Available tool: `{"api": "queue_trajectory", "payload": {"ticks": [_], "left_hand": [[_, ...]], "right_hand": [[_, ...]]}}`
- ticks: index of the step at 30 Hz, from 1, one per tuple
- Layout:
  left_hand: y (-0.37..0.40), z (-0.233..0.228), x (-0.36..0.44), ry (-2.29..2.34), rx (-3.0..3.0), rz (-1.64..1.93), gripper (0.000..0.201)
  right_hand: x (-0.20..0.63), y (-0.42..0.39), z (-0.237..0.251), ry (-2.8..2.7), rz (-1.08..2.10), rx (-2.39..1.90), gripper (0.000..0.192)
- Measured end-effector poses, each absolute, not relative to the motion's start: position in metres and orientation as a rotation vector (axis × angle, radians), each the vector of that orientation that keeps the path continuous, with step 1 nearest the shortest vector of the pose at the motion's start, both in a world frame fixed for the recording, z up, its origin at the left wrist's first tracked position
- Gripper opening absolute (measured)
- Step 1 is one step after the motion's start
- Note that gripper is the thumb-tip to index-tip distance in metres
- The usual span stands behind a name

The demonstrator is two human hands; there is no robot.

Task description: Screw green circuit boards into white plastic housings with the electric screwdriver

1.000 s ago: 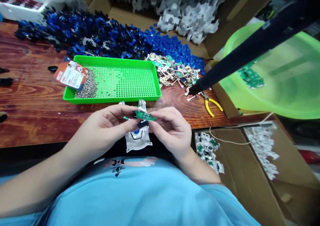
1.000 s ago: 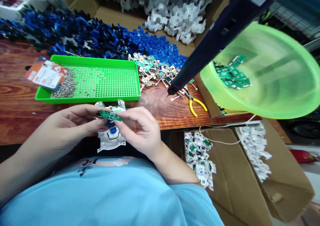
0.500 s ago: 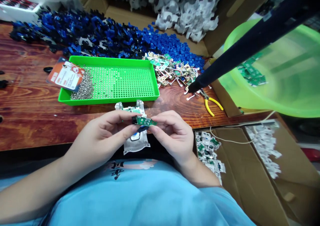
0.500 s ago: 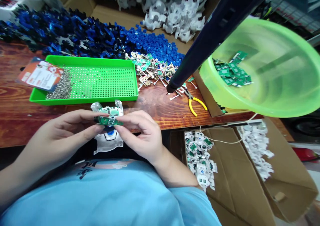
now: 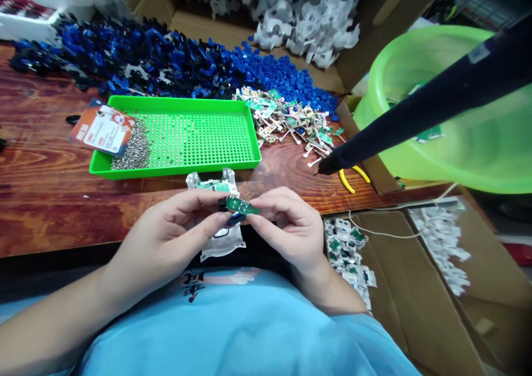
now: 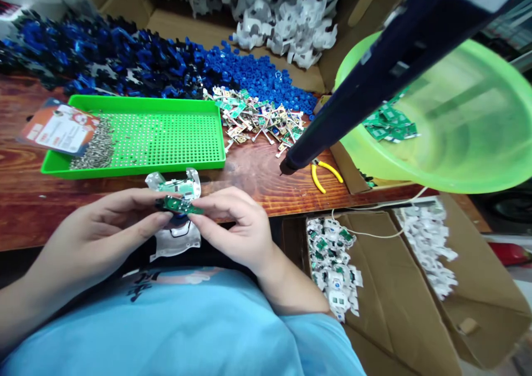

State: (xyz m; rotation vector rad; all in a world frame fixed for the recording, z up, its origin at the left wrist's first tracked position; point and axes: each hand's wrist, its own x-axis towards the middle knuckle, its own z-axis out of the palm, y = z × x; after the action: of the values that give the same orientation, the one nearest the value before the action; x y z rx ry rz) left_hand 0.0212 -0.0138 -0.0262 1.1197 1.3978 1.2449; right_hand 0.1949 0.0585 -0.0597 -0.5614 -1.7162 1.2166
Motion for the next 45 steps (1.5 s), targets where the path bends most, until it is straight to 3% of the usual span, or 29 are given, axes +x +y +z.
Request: {"api": "queue_trajectory", "payload": {"ticks": [19,29,33,45], "left_hand": [[-0.016,-0.025,0.020,1.528,1.013,1.196,0.019],[-0.015,-0.017,0.022,1.481,0.822,1.231,0.014],[-0.015,-0.016,0.023,1.523,0.882,1.260,0.011],[-0.010,-0.018,0.022,1.403,0.569,1.299,0.022]], "right_hand": [[0.191,0.049,-0.048,-1.890,1.069,-0.665,0.019],[0.186,0.046,-0.053,-1.933,0.847,-0.577,0.023],[0.185,0.045,-0.054,-1.913,0.892,-0.612,0.024],[0.180,0.039,-0.059,-2.008,0.702,-0.637,0.037]]}}
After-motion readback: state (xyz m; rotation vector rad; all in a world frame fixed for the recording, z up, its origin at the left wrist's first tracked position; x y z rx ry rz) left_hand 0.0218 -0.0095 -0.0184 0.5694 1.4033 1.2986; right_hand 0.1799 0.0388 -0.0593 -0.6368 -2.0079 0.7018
